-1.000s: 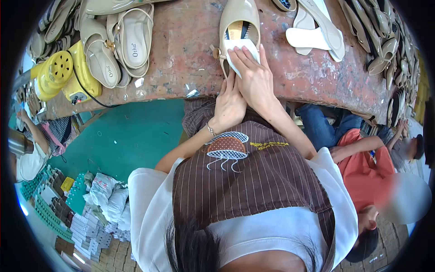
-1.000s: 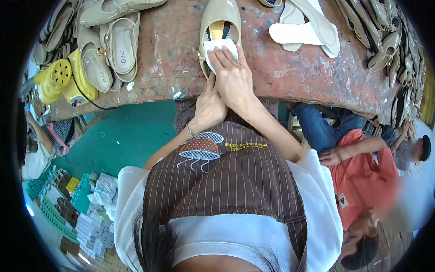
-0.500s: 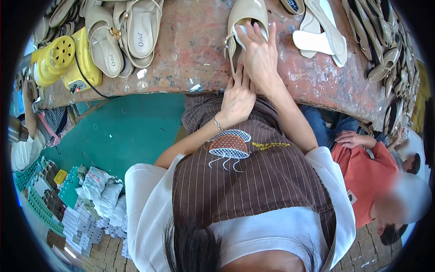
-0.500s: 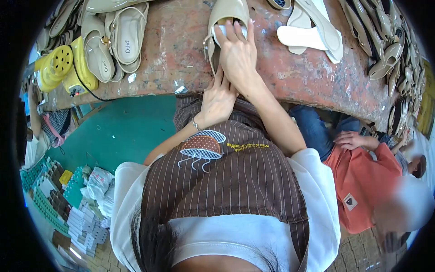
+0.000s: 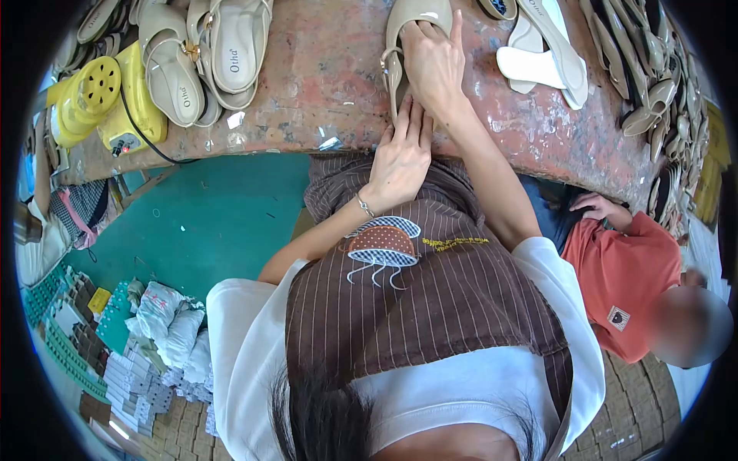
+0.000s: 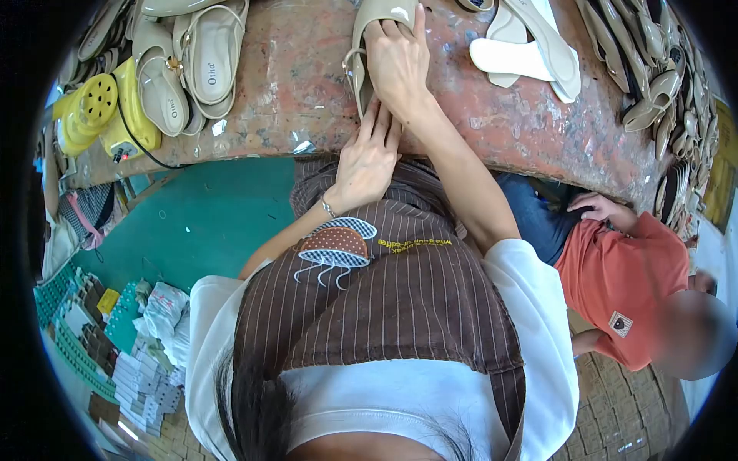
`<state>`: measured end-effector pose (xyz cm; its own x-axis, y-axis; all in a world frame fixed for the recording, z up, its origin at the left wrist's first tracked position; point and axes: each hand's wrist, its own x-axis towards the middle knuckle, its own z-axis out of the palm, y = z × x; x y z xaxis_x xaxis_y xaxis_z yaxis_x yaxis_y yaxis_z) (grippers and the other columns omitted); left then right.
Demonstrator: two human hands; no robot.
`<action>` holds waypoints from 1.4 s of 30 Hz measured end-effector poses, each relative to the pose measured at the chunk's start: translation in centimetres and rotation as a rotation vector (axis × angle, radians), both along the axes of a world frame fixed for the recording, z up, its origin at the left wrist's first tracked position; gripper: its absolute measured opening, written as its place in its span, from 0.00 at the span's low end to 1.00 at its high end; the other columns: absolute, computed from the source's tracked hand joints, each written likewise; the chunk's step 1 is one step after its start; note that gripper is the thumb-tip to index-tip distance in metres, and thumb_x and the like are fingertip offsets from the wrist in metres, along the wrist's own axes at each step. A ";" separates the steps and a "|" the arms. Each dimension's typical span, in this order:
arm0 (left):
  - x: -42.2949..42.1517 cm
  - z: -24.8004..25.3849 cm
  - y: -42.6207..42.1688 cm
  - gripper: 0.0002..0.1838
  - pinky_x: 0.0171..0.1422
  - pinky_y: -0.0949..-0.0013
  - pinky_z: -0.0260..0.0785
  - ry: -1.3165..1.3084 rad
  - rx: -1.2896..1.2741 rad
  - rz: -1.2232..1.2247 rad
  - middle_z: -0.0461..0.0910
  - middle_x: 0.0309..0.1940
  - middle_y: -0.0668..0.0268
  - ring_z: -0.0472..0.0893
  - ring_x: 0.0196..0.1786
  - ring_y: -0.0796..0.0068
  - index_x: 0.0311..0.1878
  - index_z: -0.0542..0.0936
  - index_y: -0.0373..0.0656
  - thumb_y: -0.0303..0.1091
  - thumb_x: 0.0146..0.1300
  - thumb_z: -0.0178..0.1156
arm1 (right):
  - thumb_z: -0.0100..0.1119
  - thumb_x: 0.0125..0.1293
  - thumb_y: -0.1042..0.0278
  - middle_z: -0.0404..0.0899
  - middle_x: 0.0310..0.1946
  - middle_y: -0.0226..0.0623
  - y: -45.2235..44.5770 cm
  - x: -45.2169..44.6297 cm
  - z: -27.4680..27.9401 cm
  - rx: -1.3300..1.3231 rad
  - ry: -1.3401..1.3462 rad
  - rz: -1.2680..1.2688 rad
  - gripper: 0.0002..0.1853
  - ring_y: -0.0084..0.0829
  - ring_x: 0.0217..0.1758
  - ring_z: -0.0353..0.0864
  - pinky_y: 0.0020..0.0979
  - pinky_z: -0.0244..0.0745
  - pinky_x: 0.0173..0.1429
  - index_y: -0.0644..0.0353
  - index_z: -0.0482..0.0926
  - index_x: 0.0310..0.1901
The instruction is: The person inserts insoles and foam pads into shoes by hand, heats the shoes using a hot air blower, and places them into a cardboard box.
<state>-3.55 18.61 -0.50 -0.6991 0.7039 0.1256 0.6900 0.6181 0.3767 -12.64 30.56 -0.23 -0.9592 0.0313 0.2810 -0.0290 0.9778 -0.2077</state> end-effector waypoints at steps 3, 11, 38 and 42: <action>-0.6 0.0 -0.2 0.25 0.54 0.59 0.70 -0.005 0.002 0.011 0.68 0.63 0.38 0.61 0.73 0.42 0.58 0.72 0.24 0.31 0.60 0.53 | 0.57 0.58 0.72 0.82 0.44 0.42 -0.3 -0.5 -0.6 0.026 0.028 0.012 0.14 0.42 0.46 0.82 0.51 0.54 0.74 0.64 0.77 0.47; -0.1 0.5 -0.1 0.26 0.53 0.63 0.67 -0.039 0.006 0.011 0.69 0.63 0.42 0.61 0.73 0.47 0.60 0.72 0.27 0.32 0.60 0.53 | 0.56 0.57 0.73 0.80 0.48 0.46 0.0 -0.6 -0.3 0.087 -0.107 -0.026 0.16 0.45 0.54 0.79 0.52 0.54 0.74 0.67 0.75 0.48; -0.2 1.9 0.4 0.29 0.60 0.58 0.63 -0.117 0.023 -0.025 0.65 0.68 0.48 0.59 0.75 0.52 0.64 0.69 0.33 0.34 0.58 0.56 | 0.50 0.60 0.66 0.82 0.33 0.53 1.4 -3.9 1.6 0.235 -0.497 0.073 0.14 0.47 0.37 0.82 0.63 0.43 0.75 0.67 0.81 0.37; -0.6 1.8 1.5 0.26 0.60 0.54 0.62 -0.019 0.034 0.009 0.67 0.66 0.50 0.62 0.73 0.54 0.57 0.75 0.36 0.34 0.54 0.60 | 0.53 0.58 0.67 0.84 0.39 0.50 3.9 -1.8 2.2 0.004 -0.304 0.250 0.15 0.48 0.40 0.82 0.63 0.41 0.76 0.66 0.82 0.43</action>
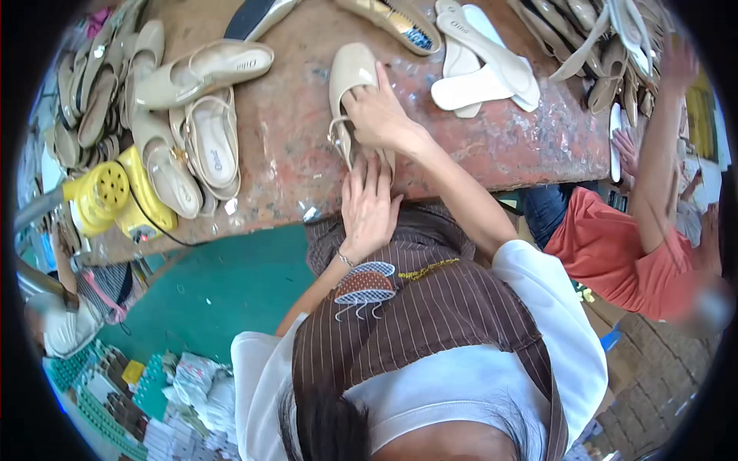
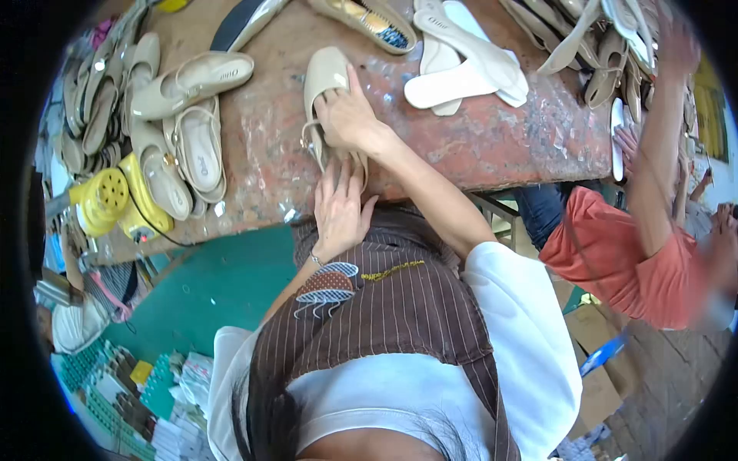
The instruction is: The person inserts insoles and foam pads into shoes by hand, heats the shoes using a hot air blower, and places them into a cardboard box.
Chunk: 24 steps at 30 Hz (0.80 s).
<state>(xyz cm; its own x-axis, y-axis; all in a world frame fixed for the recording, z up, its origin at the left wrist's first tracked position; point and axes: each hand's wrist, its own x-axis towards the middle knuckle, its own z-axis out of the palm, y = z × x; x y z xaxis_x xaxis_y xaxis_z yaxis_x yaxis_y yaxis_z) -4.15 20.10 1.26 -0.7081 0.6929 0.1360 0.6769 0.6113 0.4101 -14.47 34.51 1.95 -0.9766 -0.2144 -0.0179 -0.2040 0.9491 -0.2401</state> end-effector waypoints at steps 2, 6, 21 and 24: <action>-1.7 0.1 1.1 0.20 0.61 0.52 0.62 -0.011 0.067 0.084 0.69 0.63 0.52 0.65 0.69 0.54 0.49 0.77 0.38 0.33 0.52 0.61 | 0.56 0.54 0.74 0.85 0.44 0.43 3.6 0.9 0.9 -0.534 0.060 0.184 0.20 0.46 0.42 0.81 0.52 0.53 0.76 0.61 0.83 0.51; -4.7 2.4 1.3 0.05 0.63 0.53 0.62 -0.196 0.305 0.165 0.74 0.54 0.56 0.73 0.58 0.55 0.26 0.75 0.40 0.28 0.48 0.61 | 0.62 0.53 0.75 0.81 0.53 0.42 13.7 2.5 4.9 -0.383 0.204 -0.494 0.23 0.46 0.57 0.78 0.37 0.72 0.61 0.59 0.81 0.54; -16.3 13.0 -15.3 0.18 0.33 0.59 0.74 0.203 -0.516 0.984 0.81 0.19 0.56 0.79 0.22 0.50 0.28 0.84 0.42 0.49 0.60 0.61 | 0.66 0.56 0.58 0.76 0.42 0.42 16.8 6.4 4.8 -0.083 0.177 -0.897 0.23 0.41 0.48 0.74 0.36 0.72 0.54 0.62 0.80 0.51; -16.4 14.5 -5.5 0.21 0.48 0.59 0.74 0.189 0.031 0.559 0.84 0.41 0.55 0.82 0.41 0.53 0.48 0.83 0.41 0.46 0.57 0.66 | 0.64 0.57 0.56 0.76 0.41 0.43 14.5 7.1 5.8 -0.233 0.178 -1.144 0.21 0.40 0.46 0.73 0.37 0.72 0.51 0.62 0.81 0.48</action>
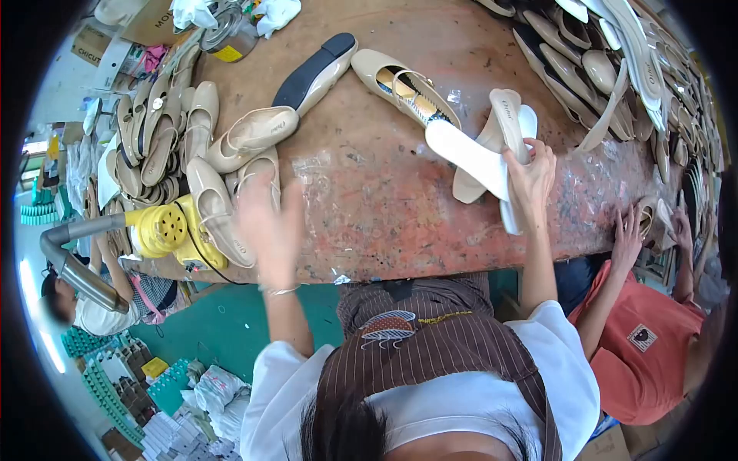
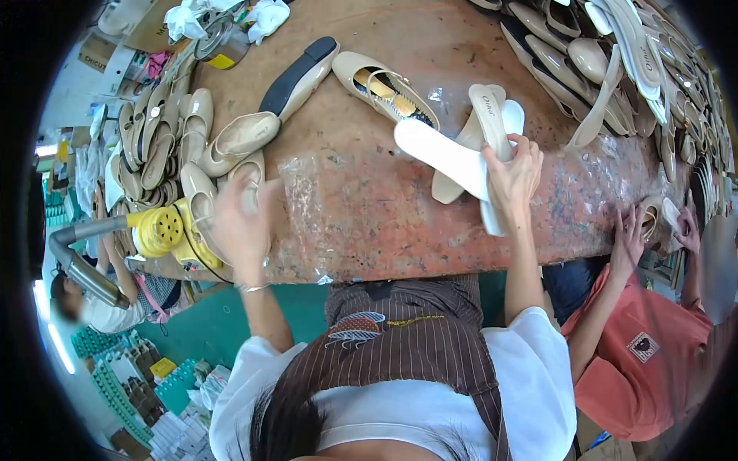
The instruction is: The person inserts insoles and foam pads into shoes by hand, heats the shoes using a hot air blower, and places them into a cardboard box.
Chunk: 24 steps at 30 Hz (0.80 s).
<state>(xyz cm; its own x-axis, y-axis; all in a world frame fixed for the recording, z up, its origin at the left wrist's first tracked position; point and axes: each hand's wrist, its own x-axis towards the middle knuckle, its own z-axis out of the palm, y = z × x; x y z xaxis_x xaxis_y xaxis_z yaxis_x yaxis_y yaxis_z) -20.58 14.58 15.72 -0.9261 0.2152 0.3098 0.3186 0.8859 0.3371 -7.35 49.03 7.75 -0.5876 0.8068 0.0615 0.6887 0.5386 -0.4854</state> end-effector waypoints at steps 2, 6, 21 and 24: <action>2.0 -1.3 7.7 0.38 0.57 0.61 0.72 -0.473 0.335 -0.389 0.79 0.54 0.54 0.81 0.51 0.58 0.64 0.70 0.36 0.43 0.53 0.72 | 0.63 0.58 0.57 0.76 0.40 0.43 -2.1 0.8 -0.4 -0.015 0.036 -0.024 0.21 0.40 0.44 0.74 0.37 0.72 0.50 0.63 0.81 0.48; 8.1 -10.1 18.6 0.26 0.29 0.62 0.73 -0.922 0.698 -0.536 0.85 0.33 0.50 0.84 0.31 0.54 0.45 0.81 0.30 0.49 0.63 0.62 | 0.60 0.61 0.59 0.77 0.37 0.44 -3.6 1.7 -0.8 -0.038 0.186 -0.092 0.18 0.39 0.39 0.74 0.36 0.72 0.47 0.64 0.80 0.47; 2.2 -11.2 20.0 0.30 0.32 0.58 0.73 -0.741 0.274 -0.471 0.83 0.26 0.52 0.82 0.27 0.52 0.48 0.77 0.29 0.52 0.59 0.65 | 0.49 0.68 0.68 0.80 0.41 0.40 4.9 11.0 3.0 -0.721 1.081 -0.380 0.18 0.26 0.38 0.78 0.23 0.73 0.43 0.65 0.74 0.57; -3.6 -7.8 18.1 0.23 0.30 0.67 0.70 -0.363 0.439 -0.271 0.81 0.21 0.66 0.77 0.22 0.64 0.46 0.80 0.40 0.52 0.62 0.62 | 0.51 0.67 0.67 0.79 0.45 0.44 1.7 12.7 1.1 -0.909 1.029 -0.252 0.22 0.31 0.41 0.80 0.26 0.76 0.45 0.66 0.71 0.61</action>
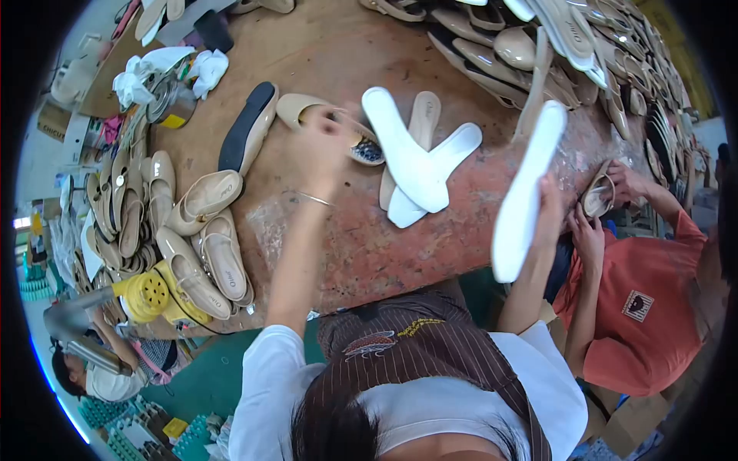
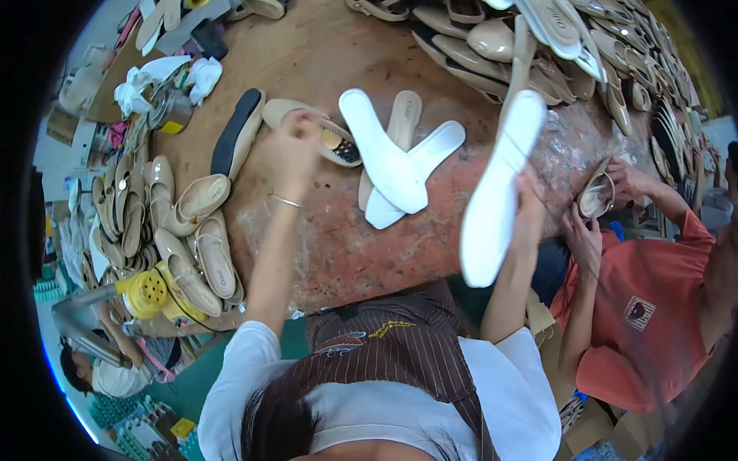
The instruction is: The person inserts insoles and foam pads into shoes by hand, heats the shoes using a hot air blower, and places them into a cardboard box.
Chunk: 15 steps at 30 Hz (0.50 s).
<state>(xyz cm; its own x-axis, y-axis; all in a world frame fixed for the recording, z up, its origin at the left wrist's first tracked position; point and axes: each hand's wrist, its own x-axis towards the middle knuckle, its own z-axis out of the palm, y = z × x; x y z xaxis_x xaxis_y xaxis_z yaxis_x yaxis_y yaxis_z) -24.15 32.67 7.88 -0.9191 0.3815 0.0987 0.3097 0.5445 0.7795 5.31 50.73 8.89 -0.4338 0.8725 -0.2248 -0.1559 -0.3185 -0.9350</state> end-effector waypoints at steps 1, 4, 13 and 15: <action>-3.1 0.2 -0.8 0.24 0.39 0.65 0.72 0.034 -0.010 0.021 0.83 0.35 0.61 0.80 0.32 0.63 0.54 0.78 0.41 0.50 0.64 0.60 | 0.51 0.66 0.66 0.79 0.47 0.47 -0.9 0.1 -0.7 -0.075 0.012 0.151 0.24 0.33 0.43 0.82 0.29 0.78 0.47 0.66 0.69 0.62; -13.8 -8.4 -3.2 0.28 0.51 0.57 0.71 0.794 -0.416 0.129 0.78 0.51 0.55 0.78 0.49 0.56 0.61 0.73 0.43 0.48 0.62 0.61 | 0.47 0.66 0.69 0.77 0.55 0.56 -6.0 -3.4 -1.4 -0.442 0.300 0.404 0.33 0.46 0.53 0.82 0.42 0.81 0.57 0.63 0.55 0.72; -19.7 -8.0 -6.4 0.39 0.57 0.52 0.71 0.326 -0.720 -0.023 0.75 0.52 0.50 0.75 0.54 0.46 0.70 0.64 0.43 0.46 0.58 0.65 | 0.39 0.77 0.52 0.77 0.56 0.49 -13.9 -6.7 -4.9 -0.771 0.395 0.672 0.28 0.40 0.55 0.80 0.39 0.75 0.63 0.67 0.60 0.68; -17.6 -4.1 -6.8 0.39 0.57 0.55 0.72 0.445 -0.523 0.027 0.76 0.52 0.50 0.76 0.54 0.48 0.71 0.63 0.43 0.43 0.58 0.65 | 0.38 0.78 0.48 0.77 0.54 0.48 -13.2 -6.6 -4.4 -0.626 0.330 0.676 0.30 0.38 0.53 0.81 0.38 0.76 0.60 0.68 0.61 0.67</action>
<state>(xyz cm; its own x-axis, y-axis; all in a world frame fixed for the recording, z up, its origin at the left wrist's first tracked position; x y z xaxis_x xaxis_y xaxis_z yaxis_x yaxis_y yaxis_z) -41.70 25.90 3.79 -0.8435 0.4597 0.2779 0.5208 0.8265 0.2137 -1.28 37.53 4.47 -0.9228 0.1815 -0.3398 0.0182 -0.8606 -0.5090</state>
